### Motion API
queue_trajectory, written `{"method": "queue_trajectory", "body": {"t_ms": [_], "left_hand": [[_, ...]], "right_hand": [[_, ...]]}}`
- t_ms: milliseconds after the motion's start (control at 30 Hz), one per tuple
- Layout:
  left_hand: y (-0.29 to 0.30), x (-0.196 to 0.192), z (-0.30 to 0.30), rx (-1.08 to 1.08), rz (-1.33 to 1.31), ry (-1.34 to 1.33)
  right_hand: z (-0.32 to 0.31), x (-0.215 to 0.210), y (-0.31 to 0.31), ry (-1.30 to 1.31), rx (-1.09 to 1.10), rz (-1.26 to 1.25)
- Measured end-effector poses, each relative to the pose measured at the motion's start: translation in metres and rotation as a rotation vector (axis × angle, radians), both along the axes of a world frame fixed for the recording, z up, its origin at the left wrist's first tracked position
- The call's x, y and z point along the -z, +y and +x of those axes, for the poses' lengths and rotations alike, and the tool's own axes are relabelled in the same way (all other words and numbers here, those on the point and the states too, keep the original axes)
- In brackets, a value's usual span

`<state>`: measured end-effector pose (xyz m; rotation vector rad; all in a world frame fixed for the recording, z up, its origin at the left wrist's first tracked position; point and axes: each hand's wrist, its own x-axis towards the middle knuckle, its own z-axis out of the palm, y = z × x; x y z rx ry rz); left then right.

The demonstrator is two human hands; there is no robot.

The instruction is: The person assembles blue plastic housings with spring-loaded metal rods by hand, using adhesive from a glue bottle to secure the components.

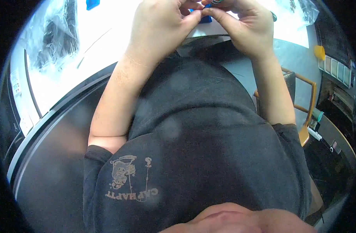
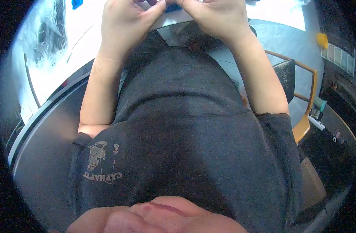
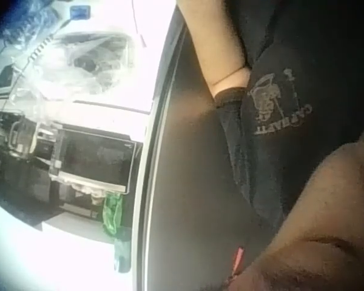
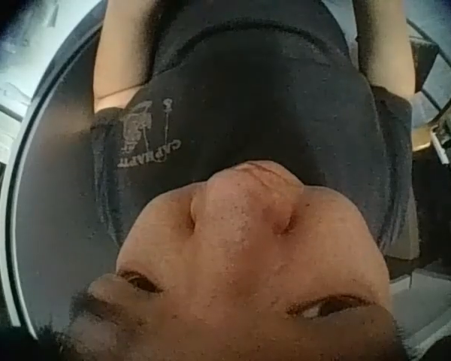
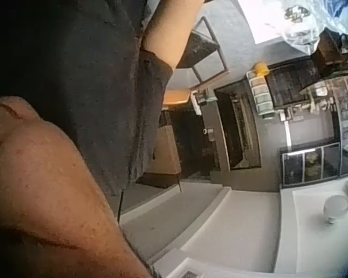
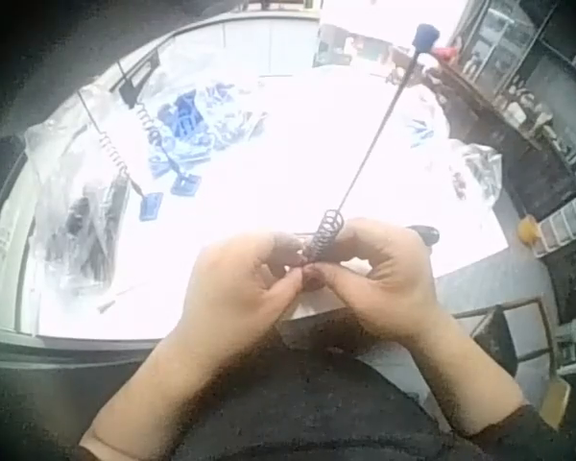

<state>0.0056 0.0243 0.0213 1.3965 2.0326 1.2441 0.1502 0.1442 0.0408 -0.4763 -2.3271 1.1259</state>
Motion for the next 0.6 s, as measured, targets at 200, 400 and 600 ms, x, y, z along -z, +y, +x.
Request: {"method": "queue_trajectory", "body": {"t_ms": [200, 400, 600], "left_hand": [[0.0008, 0.0041, -0.0003, -0.015, -0.006, 0.067], [0.0006, 0.0025, 0.0002, -0.015, 0.022, 0.061], [-0.0007, 0.0016, 0.0006, -0.025, 0.007, 0.023]], "right_hand": [[0.0009, 0.0017, 0.0010, -0.011, 0.001, 0.084], [0.0016, 0.0017, 0.0009, -0.006, -0.002, 0.034], [0.0000, 0.0032, 0.0003, 0.015, -0.001, 0.041]]}}
